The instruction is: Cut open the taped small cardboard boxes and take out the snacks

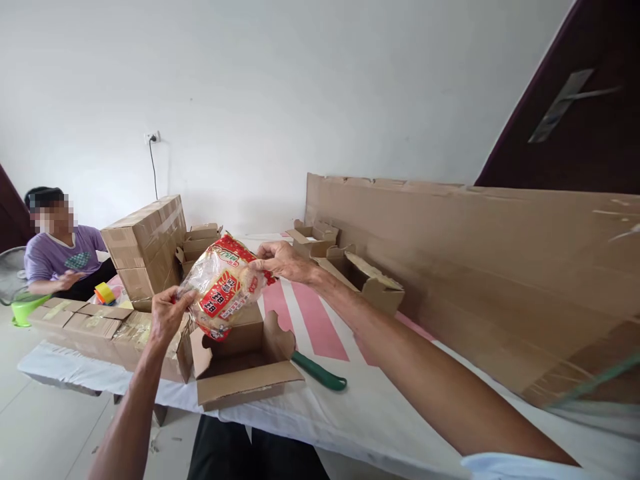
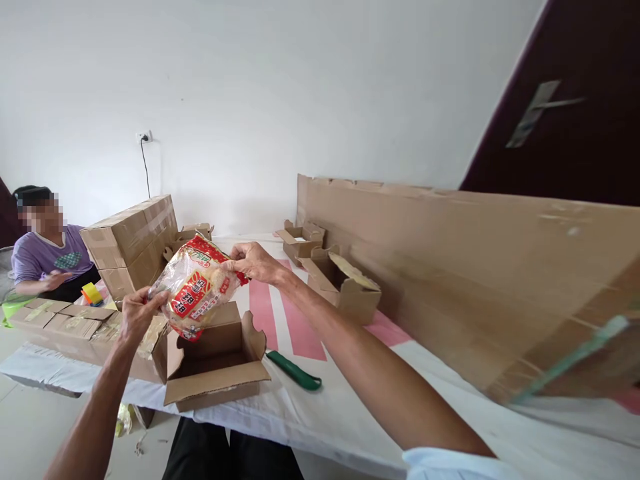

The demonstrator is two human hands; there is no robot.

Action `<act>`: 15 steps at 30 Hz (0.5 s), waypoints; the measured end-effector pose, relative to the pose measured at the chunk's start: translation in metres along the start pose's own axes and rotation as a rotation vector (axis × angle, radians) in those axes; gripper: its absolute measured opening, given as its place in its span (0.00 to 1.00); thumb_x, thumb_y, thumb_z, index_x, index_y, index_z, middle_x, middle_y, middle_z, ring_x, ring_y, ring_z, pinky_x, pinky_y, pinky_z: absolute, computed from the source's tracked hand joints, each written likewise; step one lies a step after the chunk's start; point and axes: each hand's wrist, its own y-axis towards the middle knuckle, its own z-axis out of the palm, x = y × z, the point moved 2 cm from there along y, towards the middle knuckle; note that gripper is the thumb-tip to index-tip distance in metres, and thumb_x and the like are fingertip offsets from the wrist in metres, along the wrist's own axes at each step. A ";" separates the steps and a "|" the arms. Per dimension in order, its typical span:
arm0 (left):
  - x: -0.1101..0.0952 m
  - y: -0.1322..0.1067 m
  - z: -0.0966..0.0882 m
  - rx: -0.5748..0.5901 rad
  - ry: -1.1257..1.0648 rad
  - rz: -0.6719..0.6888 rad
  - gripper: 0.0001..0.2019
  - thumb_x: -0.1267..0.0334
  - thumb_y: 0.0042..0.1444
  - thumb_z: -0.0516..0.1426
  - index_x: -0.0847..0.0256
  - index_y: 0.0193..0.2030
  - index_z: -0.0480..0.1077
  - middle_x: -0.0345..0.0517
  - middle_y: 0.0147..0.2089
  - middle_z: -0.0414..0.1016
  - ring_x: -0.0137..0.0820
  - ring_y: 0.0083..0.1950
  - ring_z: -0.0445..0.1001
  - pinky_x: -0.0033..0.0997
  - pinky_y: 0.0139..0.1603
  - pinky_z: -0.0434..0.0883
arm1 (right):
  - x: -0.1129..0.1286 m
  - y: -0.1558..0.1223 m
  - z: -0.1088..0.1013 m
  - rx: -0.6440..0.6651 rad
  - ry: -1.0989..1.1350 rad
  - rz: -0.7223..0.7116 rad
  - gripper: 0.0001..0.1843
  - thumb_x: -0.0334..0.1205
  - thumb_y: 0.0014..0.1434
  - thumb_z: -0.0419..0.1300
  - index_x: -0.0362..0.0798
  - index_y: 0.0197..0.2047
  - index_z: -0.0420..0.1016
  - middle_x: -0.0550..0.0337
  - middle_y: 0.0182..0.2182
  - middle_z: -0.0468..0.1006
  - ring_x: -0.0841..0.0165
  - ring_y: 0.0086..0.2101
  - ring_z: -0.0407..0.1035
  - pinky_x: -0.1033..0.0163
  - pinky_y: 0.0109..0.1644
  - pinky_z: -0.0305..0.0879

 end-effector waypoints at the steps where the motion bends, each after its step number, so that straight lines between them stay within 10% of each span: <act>1: -0.006 0.009 -0.002 0.020 0.048 0.042 0.21 0.47 0.48 0.70 0.62 0.20 0.72 0.36 0.20 0.67 0.25 0.24 0.61 0.25 0.25 0.60 | 0.001 -0.002 -0.004 -0.038 -0.050 -0.010 0.28 0.63 0.44 0.74 0.49 0.30 0.70 0.62 0.26 0.73 0.67 0.27 0.68 0.58 0.31 0.67; 7: -0.058 0.056 0.006 0.344 0.405 0.330 0.22 0.49 0.53 0.66 0.62 0.18 0.69 0.35 0.19 0.60 0.25 0.25 0.56 0.25 0.26 0.53 | 0.051 -0.013 -0.003 -0.128 -0.528 -0.371 0.42 0.58 0.48 0.76 0.50 0.61 0.74 0.45 0.60 0.76 0.49 0.61 0.68 0.44 0.65 0.64; 11: -0.080 0.073 0.029 0.482 0.462 0.416 0.21 0.49 0.53 0.66 0.63 0.21 0.72 0.35 0.21 0.62 0.25 0.26 0.58 0.26 0.27 0.55 | 0.066 -0.010 0.015 0.140 -0.586 -0.199 0.45 0.53 0.42 0.80 0.52 0.62 0.77 0.47 0.57 0.81 0.48 0.55 0.74 0.50 0.56 0.69; 15: -0.090 0.089 0.045 0.415 0.455 0.443 0.20 0.50 0.48 0.70 0.63 0.20 0.71 0.33 0.20 0.59 0.24 0.25 0.57 0.26 0.27 0.55 | 0.051 -0.009 0.021 0.267 -0.240 0.011 0.26 0.57 0.49 0.75 0.49 0.44 0.85 0.56 0.38 0.86 0.59 0.38 0.78 0.59 0.40 0.68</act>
